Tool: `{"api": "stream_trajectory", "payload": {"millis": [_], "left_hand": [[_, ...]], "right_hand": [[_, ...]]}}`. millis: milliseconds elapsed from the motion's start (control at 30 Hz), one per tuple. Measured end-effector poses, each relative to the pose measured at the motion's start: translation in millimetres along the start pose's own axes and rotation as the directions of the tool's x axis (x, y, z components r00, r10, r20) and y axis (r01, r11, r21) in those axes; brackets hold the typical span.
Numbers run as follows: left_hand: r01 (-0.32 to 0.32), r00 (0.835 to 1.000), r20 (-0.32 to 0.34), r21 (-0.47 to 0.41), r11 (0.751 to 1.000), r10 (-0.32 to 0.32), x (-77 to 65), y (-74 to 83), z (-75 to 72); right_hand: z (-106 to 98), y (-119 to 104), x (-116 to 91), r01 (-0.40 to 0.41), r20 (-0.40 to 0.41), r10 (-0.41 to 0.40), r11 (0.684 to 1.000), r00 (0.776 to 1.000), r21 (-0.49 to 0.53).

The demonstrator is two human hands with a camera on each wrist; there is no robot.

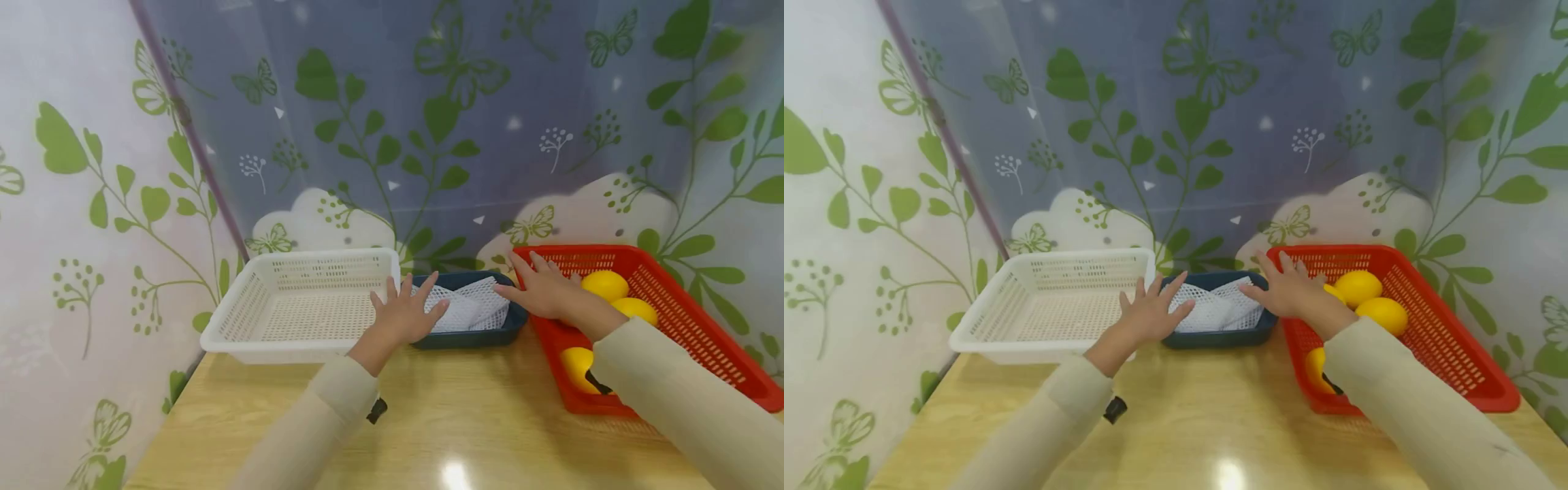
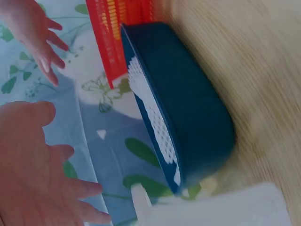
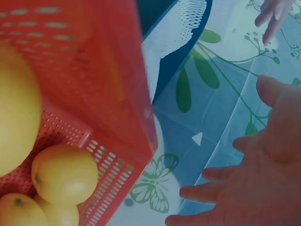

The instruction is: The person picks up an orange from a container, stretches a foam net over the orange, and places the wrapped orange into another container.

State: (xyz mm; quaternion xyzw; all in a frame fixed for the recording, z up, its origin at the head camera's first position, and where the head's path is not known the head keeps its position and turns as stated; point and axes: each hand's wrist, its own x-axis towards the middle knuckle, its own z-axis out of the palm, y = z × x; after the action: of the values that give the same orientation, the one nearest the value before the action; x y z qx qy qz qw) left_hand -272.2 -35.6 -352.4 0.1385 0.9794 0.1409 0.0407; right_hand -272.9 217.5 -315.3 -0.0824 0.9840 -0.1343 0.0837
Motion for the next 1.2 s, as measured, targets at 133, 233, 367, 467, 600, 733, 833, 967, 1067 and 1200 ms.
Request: {"api": "stream_trajectory", "payload": {"millis": [133,233,367,467,600,733,833,967,1067,1200], "left_hand": [[-0.039,0.999,0.006,-0.001,0.999,0.039,-3.5,11.8,7.2],[-0.074,0.997,0.009,-0.005,0.997,0.074,-6.6,24.5,12.9],[-0.115,0.993,0.014,-0.019,0.993,0.116,-14.1,39.7,21.9],[-0.137,0.99,0.029,-0.042,0.99,0.138,-20.7,47.6,28.8],[-0.171,0.984,0.026,-0.074,0.982,0.174,-25.8,55.9,37.6],[-0.206,0.978,0.021,-0.123,0.971,0.21,-27.6,66.1,47.9],[-0.232,0.971,0.017,-0.151,0.961,0.237,-29.0,73.5,55.9],[-0.27,0.962,0.0,-0.171,0.947,0.274,-30.6,82.7,68.3],[-0.284,0.958,-0.008,-0.176,0.943,0.287,-31.9,89.8,77.7],[-0.293,0.955,-0.008,-0.185,0.938,0.297,-33.1,97.2,87.3]], "right_hand": [[-1,8,-8,0.009,0.024,-0.009,1.0,1.0,-0.013],[-4,16,-13,0.034,0.047,-0.035,0.999,0.998,0.016],[-5,26,-14,0.054,0.111,-0.064,0.994,0.992,0.09],[-2,33,-12,0.056,0.155,-0.075,0.991,0.985,0.121],[-1,40,-12,0.082,0.198,-0.119,0.979,0.973,0.186],[-5,50,-16,0.086,0.261,-0.14,0.975,0.955,0.207],[-6,57,-19,0.052,0.319,-0.111,0.981,0.941,0.187],[-1,66,-23,-0.002,0.374,-0.067,0.983,0.925,0.181],[6,72,-25,-0.029,0.406,-0.052,0.981,0.912,0.191],[10,78,-25,-0.035,0.431,-0.046,0.983,0.901,0.178]]}}
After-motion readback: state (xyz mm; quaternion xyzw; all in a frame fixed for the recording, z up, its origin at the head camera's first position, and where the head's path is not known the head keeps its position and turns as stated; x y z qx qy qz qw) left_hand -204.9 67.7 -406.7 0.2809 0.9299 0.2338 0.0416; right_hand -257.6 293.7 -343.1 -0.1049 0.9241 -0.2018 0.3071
